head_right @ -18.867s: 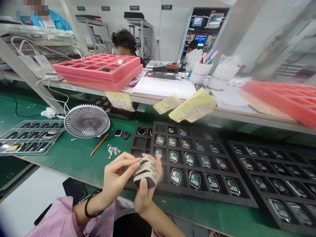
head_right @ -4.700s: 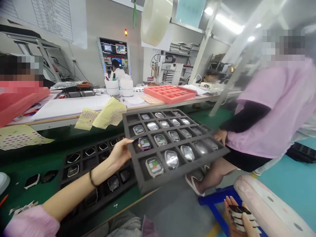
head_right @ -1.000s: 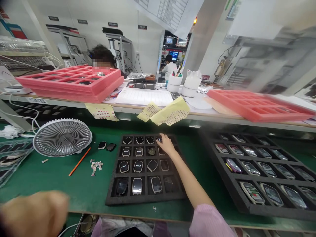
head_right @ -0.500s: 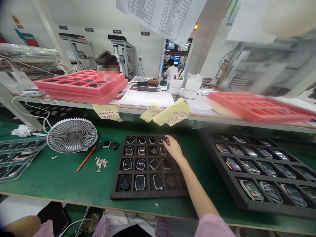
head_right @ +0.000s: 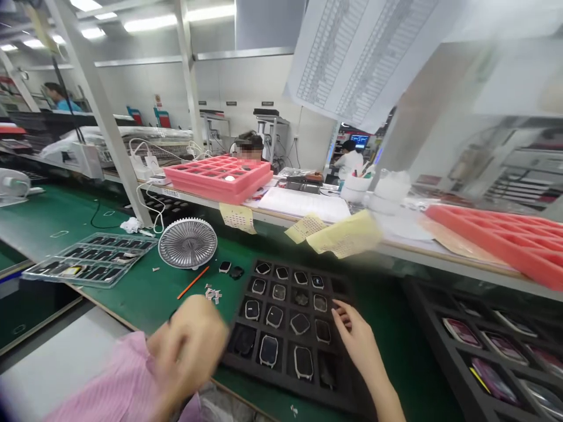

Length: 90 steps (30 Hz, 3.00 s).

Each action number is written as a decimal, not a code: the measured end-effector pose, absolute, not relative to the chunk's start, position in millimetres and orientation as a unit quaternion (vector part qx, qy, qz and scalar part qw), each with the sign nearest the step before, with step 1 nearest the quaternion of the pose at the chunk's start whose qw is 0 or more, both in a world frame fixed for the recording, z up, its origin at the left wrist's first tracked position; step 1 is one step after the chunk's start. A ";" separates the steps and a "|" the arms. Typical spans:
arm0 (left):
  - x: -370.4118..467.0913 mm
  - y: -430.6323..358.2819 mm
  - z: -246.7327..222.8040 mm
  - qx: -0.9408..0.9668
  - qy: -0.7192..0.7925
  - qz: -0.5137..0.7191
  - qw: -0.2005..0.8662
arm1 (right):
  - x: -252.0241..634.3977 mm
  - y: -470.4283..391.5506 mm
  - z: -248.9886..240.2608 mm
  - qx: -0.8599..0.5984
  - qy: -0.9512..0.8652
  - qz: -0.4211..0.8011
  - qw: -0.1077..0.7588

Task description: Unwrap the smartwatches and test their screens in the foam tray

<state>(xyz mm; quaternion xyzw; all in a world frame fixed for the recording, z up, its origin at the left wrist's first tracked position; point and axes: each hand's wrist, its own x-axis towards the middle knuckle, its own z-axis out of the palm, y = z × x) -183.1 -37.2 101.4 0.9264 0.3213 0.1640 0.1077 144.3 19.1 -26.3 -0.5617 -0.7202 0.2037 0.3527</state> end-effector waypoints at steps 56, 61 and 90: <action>43.3 61.8 55.4 0.967 0.229 -0.032 0.104 | 141.0 -45.1 -43.5 -0.567 -0.333 0.262 0.707; 56.6 60.8 44.9 0.968 0.225 -0.053 0.094 | 141.2 -43.6 -44.3 -0.558 -0.339 0.266 0.709; 18.5 -11.5 47.8 0.943 0.260 -0.187 0.088 | 140.2 -46.6 -45.7 -0.542 -0.349 0.230 0.729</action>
